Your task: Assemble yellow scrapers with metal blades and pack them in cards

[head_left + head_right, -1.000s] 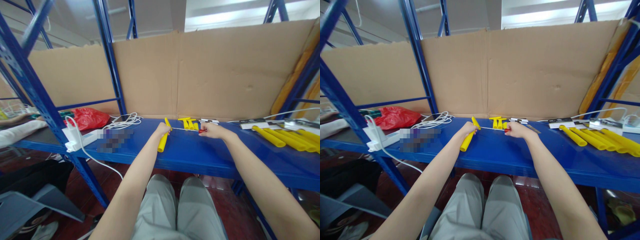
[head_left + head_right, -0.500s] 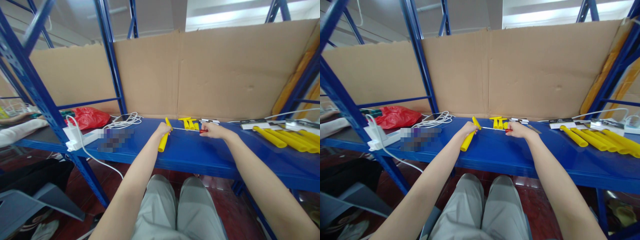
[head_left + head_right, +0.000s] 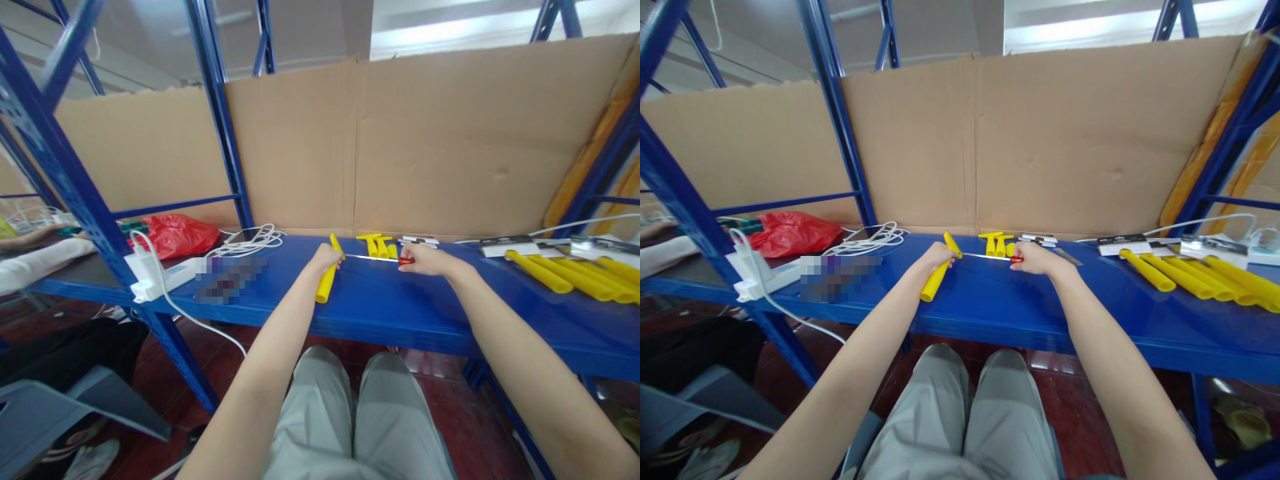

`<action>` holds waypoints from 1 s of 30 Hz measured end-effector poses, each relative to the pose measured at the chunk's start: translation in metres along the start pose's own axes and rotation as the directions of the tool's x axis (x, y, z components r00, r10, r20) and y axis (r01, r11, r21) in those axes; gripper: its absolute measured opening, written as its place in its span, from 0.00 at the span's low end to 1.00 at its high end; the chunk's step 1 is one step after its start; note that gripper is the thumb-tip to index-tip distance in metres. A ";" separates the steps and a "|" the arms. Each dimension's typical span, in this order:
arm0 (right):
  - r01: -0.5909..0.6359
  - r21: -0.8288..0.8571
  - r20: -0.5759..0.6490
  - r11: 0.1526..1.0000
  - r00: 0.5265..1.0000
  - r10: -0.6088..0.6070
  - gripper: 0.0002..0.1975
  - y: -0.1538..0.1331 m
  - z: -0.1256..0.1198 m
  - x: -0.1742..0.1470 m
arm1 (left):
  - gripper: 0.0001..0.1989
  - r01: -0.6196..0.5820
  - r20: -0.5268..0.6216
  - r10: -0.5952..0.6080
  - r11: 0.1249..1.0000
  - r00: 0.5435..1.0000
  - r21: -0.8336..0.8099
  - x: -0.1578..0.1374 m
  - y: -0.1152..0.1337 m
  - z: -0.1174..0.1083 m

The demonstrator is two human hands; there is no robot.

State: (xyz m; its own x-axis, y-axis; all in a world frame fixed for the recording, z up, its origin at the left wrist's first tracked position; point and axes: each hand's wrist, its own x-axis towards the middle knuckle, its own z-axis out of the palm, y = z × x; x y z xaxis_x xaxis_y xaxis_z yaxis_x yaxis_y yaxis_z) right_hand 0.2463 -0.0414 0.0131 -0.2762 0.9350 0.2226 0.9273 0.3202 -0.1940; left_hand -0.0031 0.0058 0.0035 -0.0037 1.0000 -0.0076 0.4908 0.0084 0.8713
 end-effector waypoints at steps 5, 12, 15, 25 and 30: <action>-0.001 -0.022 0.034 1.000 0.999 0.002 0.06 0.000 0.000 -0.001 | 0.04 -0.006 0.004 0.006 1.000 1.000 -0.004 0.000 0.000 0.000; -0.037 -0.014 0.156 0.999 0.987 0.038 0.08 -0.003 -0.002 -0.004 | 0.07 -0.009 0.004 0.009 1.000 1.000 -0.022 -0.005 0.002 0.000; -0.056 -0.055 0.175 0.997 0.982 0.065 0.09 -0.007 -0.003 -0.005 | 0.08 -0.015 0.007 0.015 1.000 1.000 -0.020 -0.009 0.004 -0.001; -0.175 -0.214 0.191 0.961 0.957 0.217 0.13 -0.013 -0.010 -0.011 | 0.11 -0.044 0.027 0.044 0.999 0.999 -0.021 -0.012 0.006 0.000; -0.232 -0.294 0.196 0.927 0.935 0.296 0.15 -0.005 -0.012 -0.011 | 0.11 -0.023 0.031 0.024 0.999 0.999 -0.045 -0.014 0.006 0.000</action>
State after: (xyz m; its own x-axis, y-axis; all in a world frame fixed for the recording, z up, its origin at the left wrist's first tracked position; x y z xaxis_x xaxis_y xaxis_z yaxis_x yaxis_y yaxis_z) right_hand 0.2475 -0.0552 0.0227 -0.0329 0.9988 -0.0372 0.9982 0.0347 0.0496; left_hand 0.0003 -0.0078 0.0086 0.0356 0.9994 -0.0019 0.4506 -0.0144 0.8926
